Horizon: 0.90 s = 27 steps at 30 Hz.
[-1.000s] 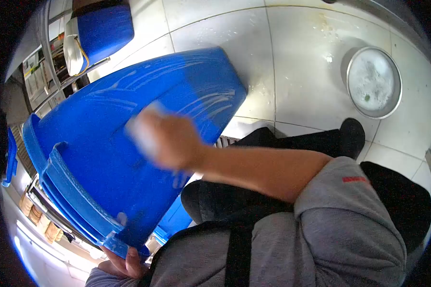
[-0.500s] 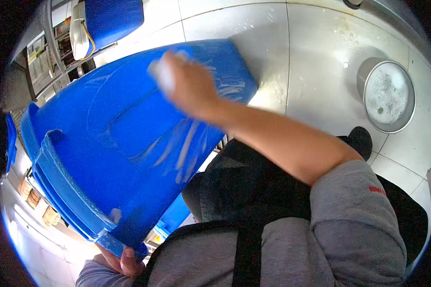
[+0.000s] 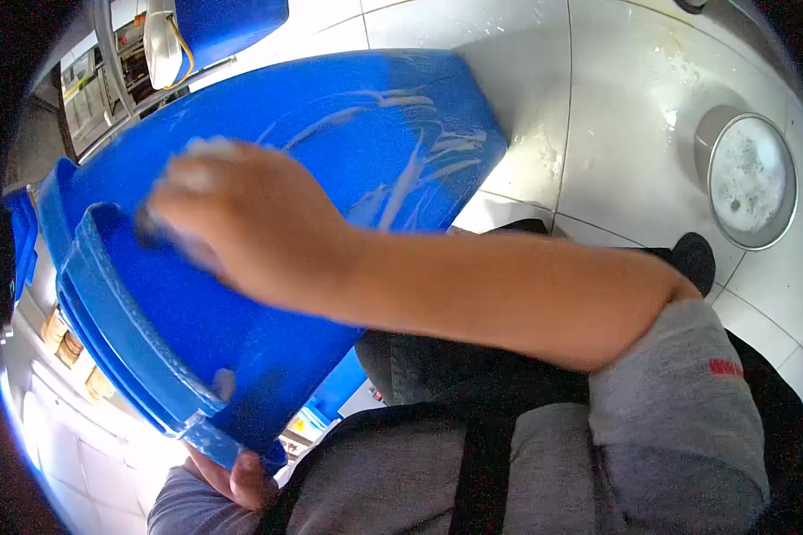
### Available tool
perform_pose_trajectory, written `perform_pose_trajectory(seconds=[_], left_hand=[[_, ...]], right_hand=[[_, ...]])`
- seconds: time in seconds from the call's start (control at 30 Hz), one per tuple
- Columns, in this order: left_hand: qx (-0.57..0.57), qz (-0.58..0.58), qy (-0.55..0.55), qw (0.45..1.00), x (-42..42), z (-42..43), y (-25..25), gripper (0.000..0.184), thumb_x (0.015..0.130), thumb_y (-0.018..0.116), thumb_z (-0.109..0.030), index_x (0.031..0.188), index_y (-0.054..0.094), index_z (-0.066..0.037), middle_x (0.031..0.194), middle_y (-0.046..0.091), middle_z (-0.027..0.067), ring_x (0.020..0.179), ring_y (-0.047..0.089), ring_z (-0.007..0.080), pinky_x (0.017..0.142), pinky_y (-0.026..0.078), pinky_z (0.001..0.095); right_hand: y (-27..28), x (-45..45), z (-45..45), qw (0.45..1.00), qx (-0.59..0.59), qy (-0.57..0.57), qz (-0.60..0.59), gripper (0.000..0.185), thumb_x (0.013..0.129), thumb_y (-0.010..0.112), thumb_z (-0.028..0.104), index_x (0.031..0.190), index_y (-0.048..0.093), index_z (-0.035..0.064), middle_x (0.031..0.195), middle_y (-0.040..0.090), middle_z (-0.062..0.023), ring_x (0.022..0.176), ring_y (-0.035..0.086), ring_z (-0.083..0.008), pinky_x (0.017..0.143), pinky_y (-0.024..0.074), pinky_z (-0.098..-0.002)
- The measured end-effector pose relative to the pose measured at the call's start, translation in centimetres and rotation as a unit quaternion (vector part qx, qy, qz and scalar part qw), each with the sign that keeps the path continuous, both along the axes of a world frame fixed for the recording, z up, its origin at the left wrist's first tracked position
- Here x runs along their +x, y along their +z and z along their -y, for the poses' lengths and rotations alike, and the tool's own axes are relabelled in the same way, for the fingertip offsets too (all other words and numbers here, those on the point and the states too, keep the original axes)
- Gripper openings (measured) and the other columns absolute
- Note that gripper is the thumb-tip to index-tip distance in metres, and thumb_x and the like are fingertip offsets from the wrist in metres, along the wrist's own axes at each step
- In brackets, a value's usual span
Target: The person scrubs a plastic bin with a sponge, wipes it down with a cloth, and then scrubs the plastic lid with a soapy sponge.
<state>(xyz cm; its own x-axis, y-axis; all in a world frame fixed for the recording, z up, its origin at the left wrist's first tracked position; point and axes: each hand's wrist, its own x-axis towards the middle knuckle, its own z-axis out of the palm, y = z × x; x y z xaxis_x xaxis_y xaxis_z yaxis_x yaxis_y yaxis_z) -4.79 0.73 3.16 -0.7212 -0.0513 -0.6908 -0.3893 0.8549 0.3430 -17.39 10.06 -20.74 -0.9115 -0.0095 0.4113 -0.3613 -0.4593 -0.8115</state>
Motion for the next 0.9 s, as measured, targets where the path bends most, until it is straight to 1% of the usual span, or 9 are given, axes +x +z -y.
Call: perform_pose_trajectory(seconds=[0.1, 0.23, 0.33, 0.4, 0.5, 0.67, 0.7, 0.83, 0.9], left_hand=[[0.030, -0.111, 0.047, 0.992, 0.8, -1.2, -1.7, 0.096, 0.085, 0.062, -0.040, 0.148, 0.004, 0.004, 0.142, 0.029, 0.0293, 0.128, 0.041, 0.0400, 0.109, 0.032, 0.0499], [0.069, -0.135, 0.106, 0.983, -0.4, -2.5, -1.8, 0.080, 0.077, 0.063, -0.018, 0.139, 0.021, 0.010, 0.129, 0.047, 0.0228, 0.116, 0.050, 0.0297, 0.104, 0.034, 0.0379], [0.013, -0.107, 0.127, 0.986, -0.4, -2.0, -0.9, 0.080, 0.078, 0.064, -0.020, 0.138, 0.022, 0.011, 0.128, 0.046, 0.0228, 0.115, 0.050, 0.0285, 0.101, 0.037, 0.0361], [0.085, -0.042, 0.034, 0.995, 0.0, -0.3, -0.4, 0.092, 0.084, 0.062, -0.035, 0.145, 0.006, 0.005, 0.138, 0.034, 0.0277, 0.125, 0.043, 0.0368, 0.107, 0.033, 0.0471], [0.006, -0.087, 0.091, 0.992, -0.1, -1.2, -1.0, 0.096, 0.085, 0.063, -0.037, 0.147, 0.002, 0.004, 0.140, 0.031, 0.0307, 0.125, 0.043, 0.0409, 0.107, 0.033, 0.0516], [-0.029, -0.135, 0.105, 0.985, 1.4, 0.4, -1.5, 0.095, 0.085, 0.062, -0.036, 0.147, 0.002, 0.003, 0.141, 0.031, 0.0303, 0.126, 0.042, 0.0406, 0.108, 0.033, 0.0514], [-0.029, -0.139, 0.107, 0.984, 1.7, 0.5, -1.7, 0.095, 0.085, 0.062, -0.036, 0.147, 0.002, 0.003, 0.141, 0.031, 0.0302, 0.126, 0.042, 0.0405, 0.108, 0.033, 0.0513], [-0.030, -0.149, 0.117, 0.981, 2.2, 1.3, -2.9, 0.094, 0.086, 0.062, -0.035, 0.148, 0.002, 0.003, 0.141, 0.031, 0.0299, 0.126, 0.042, 0.0402, 0.108, 0.032, 0.0512], [-0.030, -0.152, 0.118, 0.981, 2.3, 1.4, -3.1, 0.094, 0.086, 0.061, -0.034, 0.148, 0.002, 0.003, 0.142, 0.030, 0.0297, 0.127, 0.042, 0.0401, 0.108, 0.032, 0.0511]], right_hand=[[1.5, 2.1, 0.0, 0.990, 0.004, -0.139, 0.003, 0.014, 0.076, 0.062, 0.016, 0.088, 0.056, 0.0109, 0.090, 0.058, -0.0084, 0.088, 0.058, -0.0292, 0.069, 0.0481, -0.0422], [0.3, -2.1, 1.9, 0.998, 0.018, -0.054, 0.025, 0.014, 0.076, 0.062, 0.017, 0.088, 0.058, 0.0113, 0.090, 0.058, -0.0098, 0.088, 0.058, -0.0307, 0.070, 0.0480, -0.0438], [1.3, 0.9, -0.4, 0.997, 0.051, 0.059, 0.016, 0.011, 0.079, 0.060, 0.017, 0.088, 0.060, 0.0122, 0.091, 0.058, -0.0102, 0.085, 0.059, -0.0309, 0.070, 0.0486, -0.0449], [0.8, 7.5, -0.8, 0.998, -0.063, -0.017, 0.020, 0.021, 0.078, 0.066, 0.013, 0.098, 0.062, 0.0144, 0.097, 0.061, -0.0044, 0.095, 0.061, -0.0233, 0.073, 0.0469, -0.0399], [-4.5, 7.5, -1.8, 0.997, 0.035, -0.042, -0.050, 0.024, 0.078, 0.068, 0.011, 0.101, 0.061, 0.0140, 0.096, 0.061, -0.0052, 0.092, 0.061, -0.0213, 0.076, 0.0466, -0.0380], [-15.5, 8.5, -0.4, 0.951, 0.230, -0.108, 0.178, 0.028, 0.077, 0.068, 0.007, 0.104, 0.060, 0.0085, 0.091, 0.061, -0.0085, 0.089, 0.060, -0.0252, 0.081, 0.0464, -0.0398], [-15.2, 8.9, 0.1, 0.945, 0.150, -0.091, 0.276, 0.030, 0.076, 0.066, 0.002, 0.105, 0.059, 0.0062, 0.094, 0.060, -0.0100, 0.093, 0.059, -0.0270, 0.083, 0.0459, -0.0412], [-9.1, 13.4, -1.1, 0.976, 0.151, 0.008, 0.160, 0.056, 0.072, 0.050, -0.016, 0.123, 0.053, 0.0051, 0.129, 0.052, -0.0176, 0.124, 0.049, -0.0315, 0.105, 0.0378, -0.0451], [-12.9, 12.7, -0.7, 0.969, 0.174, -0.048, 0.169, 0.061, 0.073, 0.046, -0.017, 0.128, 0.051, 0.0079, 0.136, 0.049, -0.0174, 0.131, 0.044, -0.0324, 0.110, 0.0328, -0.0463]])
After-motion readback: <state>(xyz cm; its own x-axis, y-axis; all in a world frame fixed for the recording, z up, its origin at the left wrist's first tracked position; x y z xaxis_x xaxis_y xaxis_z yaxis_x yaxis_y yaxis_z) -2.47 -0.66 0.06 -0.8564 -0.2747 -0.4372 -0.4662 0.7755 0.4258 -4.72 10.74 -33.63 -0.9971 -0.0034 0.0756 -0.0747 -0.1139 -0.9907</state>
